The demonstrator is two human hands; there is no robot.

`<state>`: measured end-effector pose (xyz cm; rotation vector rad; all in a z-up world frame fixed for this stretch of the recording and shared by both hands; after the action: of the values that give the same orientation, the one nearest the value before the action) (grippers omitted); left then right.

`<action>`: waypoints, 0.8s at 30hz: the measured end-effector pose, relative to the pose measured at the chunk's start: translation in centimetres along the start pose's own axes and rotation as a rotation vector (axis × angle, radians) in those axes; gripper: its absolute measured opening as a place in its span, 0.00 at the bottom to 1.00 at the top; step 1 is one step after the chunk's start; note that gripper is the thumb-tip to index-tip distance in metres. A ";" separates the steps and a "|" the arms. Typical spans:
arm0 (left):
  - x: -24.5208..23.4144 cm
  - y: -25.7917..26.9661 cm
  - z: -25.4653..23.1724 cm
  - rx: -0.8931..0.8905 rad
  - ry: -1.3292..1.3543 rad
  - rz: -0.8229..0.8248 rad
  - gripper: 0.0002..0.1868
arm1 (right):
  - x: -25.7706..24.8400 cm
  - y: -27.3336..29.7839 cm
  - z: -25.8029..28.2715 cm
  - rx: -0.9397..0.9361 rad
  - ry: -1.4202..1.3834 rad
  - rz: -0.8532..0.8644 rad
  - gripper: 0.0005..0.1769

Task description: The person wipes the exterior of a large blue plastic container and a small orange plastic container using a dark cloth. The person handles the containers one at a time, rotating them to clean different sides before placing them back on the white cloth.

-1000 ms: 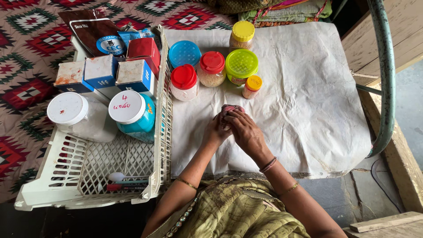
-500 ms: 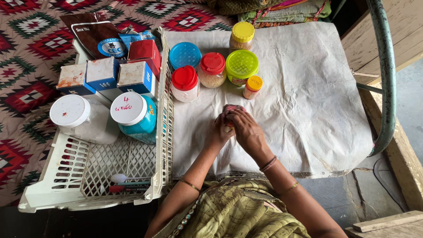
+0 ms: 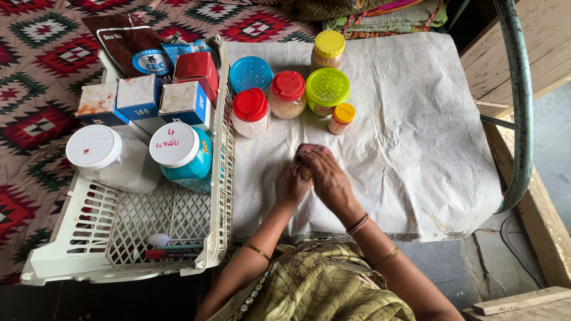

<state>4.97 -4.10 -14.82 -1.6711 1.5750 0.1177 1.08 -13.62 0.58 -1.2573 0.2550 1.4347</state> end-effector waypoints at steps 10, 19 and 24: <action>-1.2 -0.1 -1.5 -0.085 0.054 0.129 0.39 | -1.2 3.3 0.6 -0.059 0.073 -0.016 0.16; -0.3 0.7 -1.6 0.037 -0.093 0.071 0.32 | -1.1 -0.5 0.1 -0.035 -0.022 0.018 0.19; -2.8 -0.6 -4.6 0.073 -0.045 0.073 0.35 | -1.5 1.7 -0.6 0.041 0.034 -0.016 0.20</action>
<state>2.80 -4.72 -9.83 -1.5453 1.5879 0.1333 -0.33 -15.46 0.67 -1.2484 0.2954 1.3882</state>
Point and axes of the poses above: each hand's wrist, its own y-axis away from the middle knuckle, its own x-axis out of the palm, z = x × y, the point moved 8 cm from there along -y, towards the middle knuckle, and after that the axes turned 1 degree about z, right-handed, at the moved point
